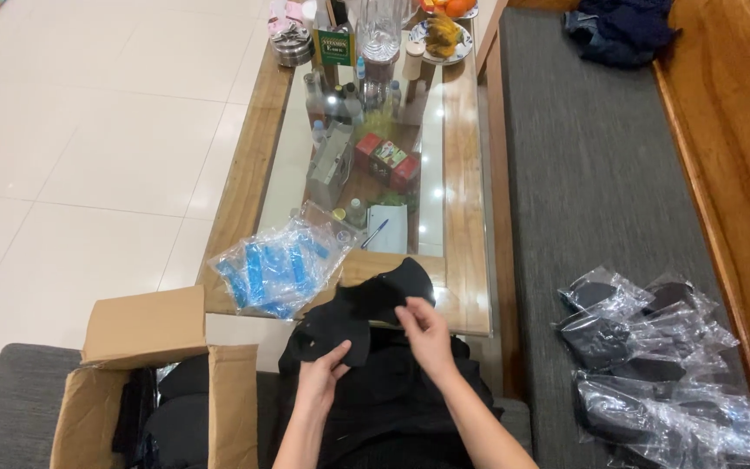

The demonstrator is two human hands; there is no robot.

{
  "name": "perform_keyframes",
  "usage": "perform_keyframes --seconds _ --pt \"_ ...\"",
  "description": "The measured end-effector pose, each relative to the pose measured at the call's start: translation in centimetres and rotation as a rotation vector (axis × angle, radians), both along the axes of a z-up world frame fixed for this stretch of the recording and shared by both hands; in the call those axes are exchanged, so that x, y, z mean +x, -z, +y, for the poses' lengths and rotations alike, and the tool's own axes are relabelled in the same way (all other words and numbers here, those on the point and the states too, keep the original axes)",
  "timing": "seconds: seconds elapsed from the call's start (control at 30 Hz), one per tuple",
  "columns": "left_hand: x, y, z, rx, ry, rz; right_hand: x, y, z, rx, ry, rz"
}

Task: Packing black fabric face masks into a cardboard box

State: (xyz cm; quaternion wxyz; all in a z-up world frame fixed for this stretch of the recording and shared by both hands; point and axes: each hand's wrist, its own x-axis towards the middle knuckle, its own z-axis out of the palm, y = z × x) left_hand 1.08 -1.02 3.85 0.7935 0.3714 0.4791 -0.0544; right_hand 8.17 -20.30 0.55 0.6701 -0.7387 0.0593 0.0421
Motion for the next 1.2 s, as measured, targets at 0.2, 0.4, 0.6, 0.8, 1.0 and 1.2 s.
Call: perform_keyframes --seconds 0.2,0.4,0.6,0.8,1.0,1.2 --pt "-1.0 4.3 1.7 0.003 -0.129 -0.084 3.0 2.2 -1.8 0.091 0.113 0.323" --pt "-0.9 0.9 1.3 -0.015 -0.077 -0.050 3.3 1.7 -2.3 -0.214 0.124 0.363" --pt "-0.7 3.8 0.7 -0.042 -0.069 -0.065 2.8 0.8 -2.2 -0.540 0.005 0.190" --pt "-0.5 1.3 -0.1 -0.050 0.006 -0.030 2.5 0.2 -1.9 -0.694 -0.074 0.165" --pt "-0.5 2.4 -0.9 -0.087 -0.032 -0.086 2.8 1.6 -2.0 -0.753 -0.055 0.106" --pt "0.1 -1.4 -1.1 -0.122 0.034 -0.015 2.7 1.6 -2.2 -0.744 -0.076 0.117"
